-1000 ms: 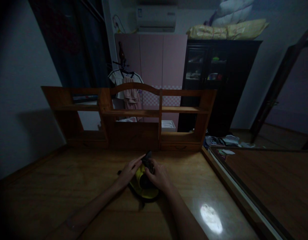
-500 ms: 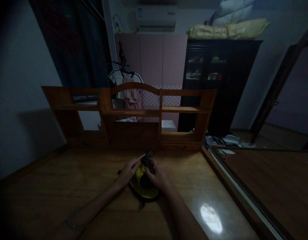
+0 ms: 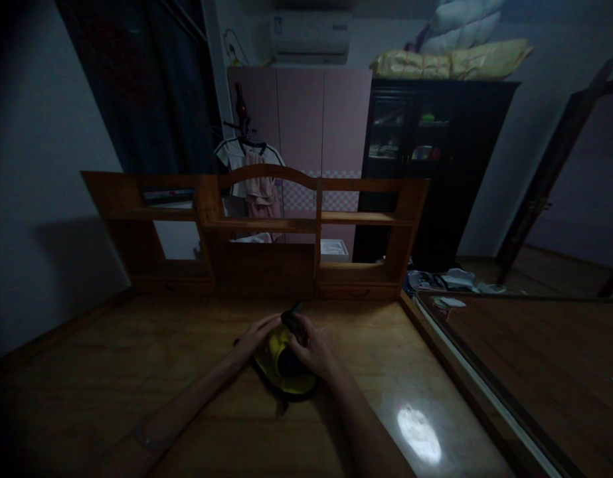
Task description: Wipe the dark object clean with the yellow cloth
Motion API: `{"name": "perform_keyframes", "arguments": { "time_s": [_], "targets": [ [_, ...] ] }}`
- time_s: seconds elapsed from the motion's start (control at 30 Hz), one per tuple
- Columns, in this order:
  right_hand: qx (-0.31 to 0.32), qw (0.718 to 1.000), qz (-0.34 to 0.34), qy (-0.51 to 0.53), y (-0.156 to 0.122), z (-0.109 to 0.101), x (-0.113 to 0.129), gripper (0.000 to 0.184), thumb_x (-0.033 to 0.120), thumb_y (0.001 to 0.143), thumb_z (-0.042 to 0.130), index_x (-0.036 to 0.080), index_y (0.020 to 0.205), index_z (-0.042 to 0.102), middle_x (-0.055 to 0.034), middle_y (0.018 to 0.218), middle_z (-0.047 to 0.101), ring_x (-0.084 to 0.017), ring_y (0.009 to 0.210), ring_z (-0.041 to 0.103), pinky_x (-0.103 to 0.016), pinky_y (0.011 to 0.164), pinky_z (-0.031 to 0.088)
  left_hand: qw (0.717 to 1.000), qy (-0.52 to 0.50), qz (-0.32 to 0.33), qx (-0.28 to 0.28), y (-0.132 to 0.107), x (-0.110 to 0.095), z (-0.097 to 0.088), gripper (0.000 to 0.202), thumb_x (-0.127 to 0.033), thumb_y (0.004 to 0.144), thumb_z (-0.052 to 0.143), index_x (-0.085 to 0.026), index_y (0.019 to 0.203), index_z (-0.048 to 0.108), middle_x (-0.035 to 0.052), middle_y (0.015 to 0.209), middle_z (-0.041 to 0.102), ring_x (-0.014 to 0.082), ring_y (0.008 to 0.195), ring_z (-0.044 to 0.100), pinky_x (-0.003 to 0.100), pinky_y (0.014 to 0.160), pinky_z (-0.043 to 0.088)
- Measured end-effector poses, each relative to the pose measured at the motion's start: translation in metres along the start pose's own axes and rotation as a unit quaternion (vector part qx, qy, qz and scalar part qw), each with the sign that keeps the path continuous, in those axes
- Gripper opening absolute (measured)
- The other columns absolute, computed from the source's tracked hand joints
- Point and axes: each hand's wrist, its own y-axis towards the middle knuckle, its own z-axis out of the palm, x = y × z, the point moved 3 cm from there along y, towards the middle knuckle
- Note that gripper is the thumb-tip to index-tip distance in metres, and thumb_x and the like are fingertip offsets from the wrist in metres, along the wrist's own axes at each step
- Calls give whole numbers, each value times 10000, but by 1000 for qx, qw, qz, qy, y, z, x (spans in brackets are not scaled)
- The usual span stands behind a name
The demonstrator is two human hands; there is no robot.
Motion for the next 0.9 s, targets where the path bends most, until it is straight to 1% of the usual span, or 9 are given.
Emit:
{"name": "perform_keyframes", "arguments": {
  "time_s": [0.07,0.13,0.23,0.33,0.4,0.53,0.63,0.73,0.9],
  "targets": [
    [1,1000,-8,11,0,1,1,442,233,840,544,238,1270,445,-51,1107,615,-191,927,600,-297,801,465,999,-15,-26,13,1,3,-1,477,-474,780,539,-164,1139,591,76,1128,655,226,979,625,330,832,505],
    [1,1000,-6,15,0,2,-1,448,219,836,542,240,1272,443,-55,1146,598,-202,990,583,-317,846,458,999,-24,-38,19,0,2,-1,479,-474,774,545,-162,1135,584,77,1095,664,211,897,642,288,726,521],
    [-1,1000,-5,15,0,4,-2,452,213,838,537,235,1278,437,-64,1176,582,-209,1030,569,-332,870,455,999,-21,-37,22,-2,-1,-2,462,-468,771,552,-170,1121,579,64,1046,668,169,789,637,214,583,487],
    [-4,1000,-15,16,0,5,-2,445,205,841,531,229,1275,438,-68,1179,580,-206,1048,562,-331,881,451,999,-19,-34,28,-1,2,-2,478,-489,770,546,-189,1142,551,46,982,664,129,663,608,167,446,402],
    [-7,1000,-18,16,1,6,-1,440,193,843,522,231,1273,438,-64,1174,582,-202,1049,563,-325,876,453,999,-25,-21,30,1,7,-3,482,-490,762,557,-185,1135,546,45,968,653,116,638,594,156,432,384],
    [-13,1000,-11,6,1,6,-2,443,193,855,508,254,1284,418,-50,1178,580,-202,1021,578,-316,838,466,999,-32,-2,31,4,14,-5,466,-478,758,572,-183,1119,547,37,937,635,93,580,565,154,424,391],
    [-12,1000,-9,0,1,6,-3,422,208,871,495,265,1282,416,-41,1177,580,-200,1017,579,-308,838,462,999,-25,-4,30,3,13,-4,469,-489,751,572,-189,1111,555,27,907,627,71,504,521,150,372,369],
    [-13,1000,-11,-4,0,5,-3,400,228,883,491,264,1275,421,-42,1154,590,-200,1008,582,-304,836,459,999,-22,-4,30,1,8,-4,476,-491,753,566,-189,1121,555,25,882,625,72,494,508,145,350,364],
    [-16,1000,-6,-9,1,5,-3,380,243,890,491,268,1263,424,-33,1124,604,-199,970,593,-297,802,462,999,-37,-6,36,-1,5,-3,466,-456,764,573,-169,1132,558,35,866,630,71,512,504,143,387,382]
  ]
}}
